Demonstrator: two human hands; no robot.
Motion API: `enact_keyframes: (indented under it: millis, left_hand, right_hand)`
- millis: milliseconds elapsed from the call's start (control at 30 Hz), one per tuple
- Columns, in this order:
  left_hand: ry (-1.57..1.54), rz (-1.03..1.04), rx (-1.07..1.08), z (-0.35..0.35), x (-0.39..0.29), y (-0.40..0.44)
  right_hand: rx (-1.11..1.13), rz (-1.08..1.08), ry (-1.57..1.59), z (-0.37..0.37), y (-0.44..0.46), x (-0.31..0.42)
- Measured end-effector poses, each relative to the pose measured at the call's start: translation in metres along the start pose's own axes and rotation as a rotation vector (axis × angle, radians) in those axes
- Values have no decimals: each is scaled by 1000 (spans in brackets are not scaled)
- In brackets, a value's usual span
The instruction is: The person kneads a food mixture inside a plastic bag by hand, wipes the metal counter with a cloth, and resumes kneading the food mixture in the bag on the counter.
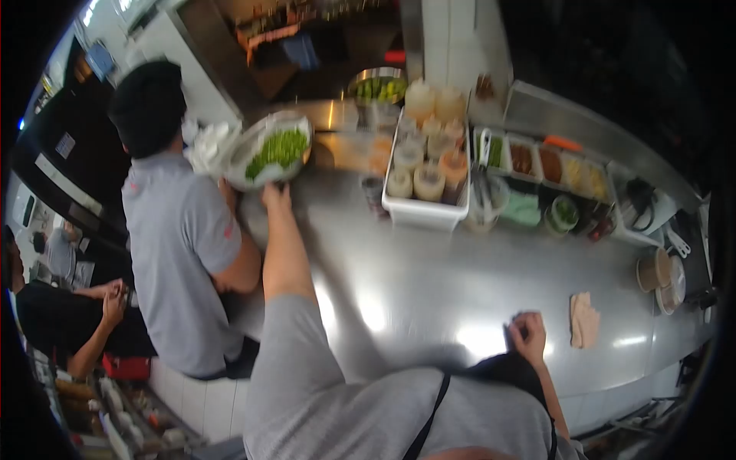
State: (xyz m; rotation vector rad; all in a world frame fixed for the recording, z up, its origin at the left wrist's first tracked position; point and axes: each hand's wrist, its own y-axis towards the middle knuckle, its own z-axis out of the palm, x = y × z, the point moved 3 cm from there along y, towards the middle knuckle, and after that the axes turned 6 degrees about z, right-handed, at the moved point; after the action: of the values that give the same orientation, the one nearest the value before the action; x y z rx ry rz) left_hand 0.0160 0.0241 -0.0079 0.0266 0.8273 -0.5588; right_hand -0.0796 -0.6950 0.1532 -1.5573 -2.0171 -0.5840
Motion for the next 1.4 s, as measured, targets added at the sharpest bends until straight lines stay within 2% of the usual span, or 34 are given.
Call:
enact_keyframes:
  millis: [33,67,100,167,200,300,433,533,600,633,700,767,800,833,900,967,1033,1067,1133,1167,1233,1267,1400]
  left_hand:
    - [119,-44,-65,0,1,-16]
    - [174,-99,-248,-16,17,-8]
    - [230,47,-121,88,-71,50]
    - [249,-62,-115,78,-17,7]
    - [301,-32,-147,68,-44,-10]
    - [269,41,-192,65,-28,-44]
    - [364,73,-66,74,-27,-88]
    - [297,120,172,92,-41,-152]
    - [287,40,196,86,-38,-203]
    - [323,-25,231,81,-30,-228]
    - [386,-108,275,87,-14,-293]
    - [547,-128,451,103,-3,-375]
    - [555,-109,512,111,9,-402]
    - [566,-108,584,125,28,-431]
    - [590,-116,779,161,60,-498]
    - [671,-50,1075,195,94,-558]
    - [719,15,1350,219,128,-612]
    - [721,-30,1387,224,144,-634]
    - [1082,714,1665,246,165,-681]
    - [1060,699,1699,249,178,-694]
    - [1351,848,1639,248,220,-703]
    - [1399,938,1684,241,253,-694]
    - [1434,992,1783,244,315,-710]
  right_hand:
    - [-28,-82,-31,10,6,-5]
    - [-31,-31,16,19,14,-7]
    - [-162,-99,207,64,71,21]
    - [-258,-171,163,38,74,3]
    - [-235,-113,240,56,59,18]
    - [-279,-92,349,65,55,3]
    - [-247,-26,354,65,50,-12]
    - [-193,4,381,62,55,-22]
    - [-130,73,661,52,57,-27]
    - [-141,77,678,42,54,-29]
    - [-290,-63,407,11,39,-37]
    - [-325,-134,320,-10,19,-58]
    - [-284,-98,378,-25,3,-59]
    - [-325,-169,283,-38,-11,-69]
    - [-285,47,444,-70,-61,-79]
    - [-225,114,537,-92,-106,-108]
    - [-271,203,637,-100,-155,-151]
    - [-311,258,645,-106,-181,-170]
    - [-402,346,635,-119,-224,-209]
    - [-448,387,638,-125,-243,-223]
    - [-475,449,636,-139,-272,-238]
    - [-480,483,646,-146,-283,-246]
    - [-523,533,603,-164,-313,-285]
